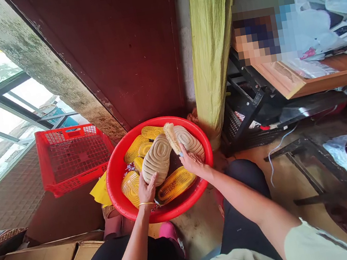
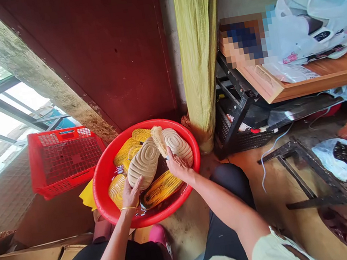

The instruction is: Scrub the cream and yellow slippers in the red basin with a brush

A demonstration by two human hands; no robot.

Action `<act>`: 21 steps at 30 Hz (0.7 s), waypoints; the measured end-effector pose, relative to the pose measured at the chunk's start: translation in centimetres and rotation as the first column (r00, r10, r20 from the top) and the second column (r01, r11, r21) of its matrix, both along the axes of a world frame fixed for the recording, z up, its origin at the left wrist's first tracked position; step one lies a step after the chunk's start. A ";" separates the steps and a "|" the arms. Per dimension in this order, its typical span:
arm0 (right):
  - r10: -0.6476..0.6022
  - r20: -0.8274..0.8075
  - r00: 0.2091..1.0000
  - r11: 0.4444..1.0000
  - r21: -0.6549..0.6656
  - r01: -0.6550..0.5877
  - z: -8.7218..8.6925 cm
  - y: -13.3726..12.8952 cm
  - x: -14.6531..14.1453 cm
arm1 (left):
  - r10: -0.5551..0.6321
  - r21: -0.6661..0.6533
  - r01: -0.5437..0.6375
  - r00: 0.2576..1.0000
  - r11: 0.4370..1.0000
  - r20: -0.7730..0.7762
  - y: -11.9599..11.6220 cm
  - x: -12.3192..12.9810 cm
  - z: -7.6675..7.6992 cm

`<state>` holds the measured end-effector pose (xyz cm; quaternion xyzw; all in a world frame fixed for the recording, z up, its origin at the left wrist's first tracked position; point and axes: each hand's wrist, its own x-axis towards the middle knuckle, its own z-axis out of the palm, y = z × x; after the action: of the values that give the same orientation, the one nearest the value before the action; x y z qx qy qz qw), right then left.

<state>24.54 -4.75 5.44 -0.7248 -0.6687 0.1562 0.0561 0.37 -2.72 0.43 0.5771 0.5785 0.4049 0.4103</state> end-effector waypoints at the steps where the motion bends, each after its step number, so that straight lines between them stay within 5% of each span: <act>1: 0.002 0.005 1.000 1.000 -0.008 -0.002 -0.2 -0.1 0.1 | -0.014 0.081 0.024 0.992 0.996 -0.124 -0.2 0.1 0.0; 6: 0.146 0.020 0.989 0.988 -0.061 -0.145 -1.5 -1.4 -0.8 | -0.008 0.267 0.204 0.808 0.942 -0.589 -1.1 0.8 0.0; 11: 0.223 -0.020 0.975 0.970 -0.098 -0.224 -1.7 -1.1 -1.4 | -0.087 0.013 0.206 0.466 0.978 -0.881 -1.1 2.4 0.0; 15: 0.205 -0.031 0.978 0.970 -0.130 -0.207 -1.9 -0.5 -2.0 | -0.174 -0.137 0.146 0.287 0.980 -0.942 -0.8 3.1 -0.1; 21: 0.176 -0.043 0.983 0.970 -0.162 -0.181 -1.9 -1.2 -2.5 | -0.331 -0.285 0.226 0.200 0.931 -0.922 -1.6 2.8 -0.7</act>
<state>22.02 -5.90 3.51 -0.6615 -0.7151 0.2257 -0.0087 3.15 -4.33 -0.25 0.7782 0.6098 -0.1356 0.0644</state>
